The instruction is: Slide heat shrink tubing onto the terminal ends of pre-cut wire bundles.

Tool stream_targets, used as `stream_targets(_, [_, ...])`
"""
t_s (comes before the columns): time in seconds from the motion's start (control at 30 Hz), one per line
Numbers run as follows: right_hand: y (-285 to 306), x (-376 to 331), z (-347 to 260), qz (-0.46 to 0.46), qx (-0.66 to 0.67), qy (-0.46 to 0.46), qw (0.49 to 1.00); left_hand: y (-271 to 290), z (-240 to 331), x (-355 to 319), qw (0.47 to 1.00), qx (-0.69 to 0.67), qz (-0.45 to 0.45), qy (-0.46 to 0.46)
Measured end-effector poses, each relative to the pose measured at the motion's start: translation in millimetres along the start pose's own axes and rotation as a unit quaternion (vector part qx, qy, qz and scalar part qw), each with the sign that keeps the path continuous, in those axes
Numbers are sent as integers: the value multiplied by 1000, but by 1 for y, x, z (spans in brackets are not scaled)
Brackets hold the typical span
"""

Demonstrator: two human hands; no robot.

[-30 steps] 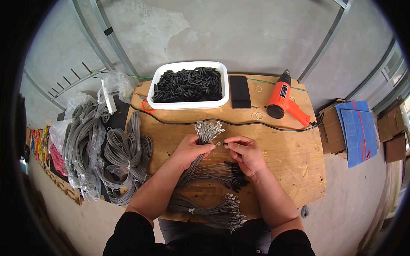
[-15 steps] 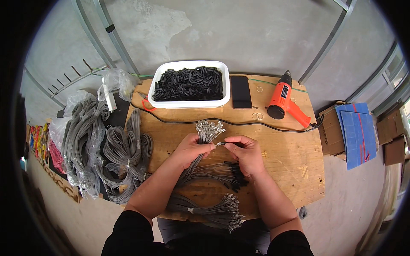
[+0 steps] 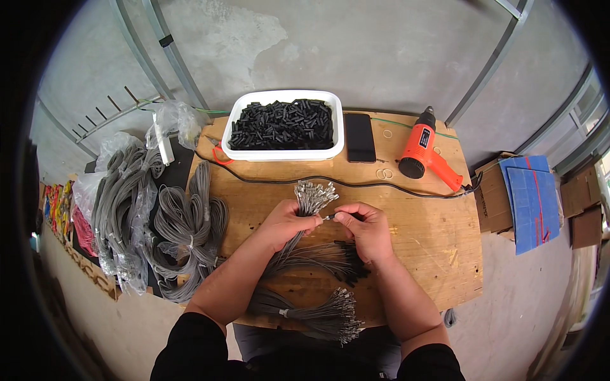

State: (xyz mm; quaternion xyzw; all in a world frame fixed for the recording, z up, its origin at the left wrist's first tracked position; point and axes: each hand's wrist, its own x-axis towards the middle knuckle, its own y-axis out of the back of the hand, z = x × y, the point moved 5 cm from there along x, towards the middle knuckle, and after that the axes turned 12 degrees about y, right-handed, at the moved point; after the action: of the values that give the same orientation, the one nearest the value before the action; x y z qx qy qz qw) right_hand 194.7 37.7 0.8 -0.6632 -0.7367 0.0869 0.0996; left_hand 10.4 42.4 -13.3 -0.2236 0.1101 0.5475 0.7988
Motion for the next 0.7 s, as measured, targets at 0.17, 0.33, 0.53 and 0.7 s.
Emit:
stream_targets(0.17, [1,0,4,-9,12,-6,1000,-1,1,-1,1000,10,4,-8])
stream_targets(0.33, [3,1,-1,-4,6,-8,1000,-1,-1,-1,1000,-7,-12,12])
stream_targets(0.53, [8,2,4,-13,43,-25,999,-2,2,-2,999,39,-17,12])
stream_targets(0.7, [11,4,8,-54,175,-120,976,-3,2,-2,999,31,-25,11])
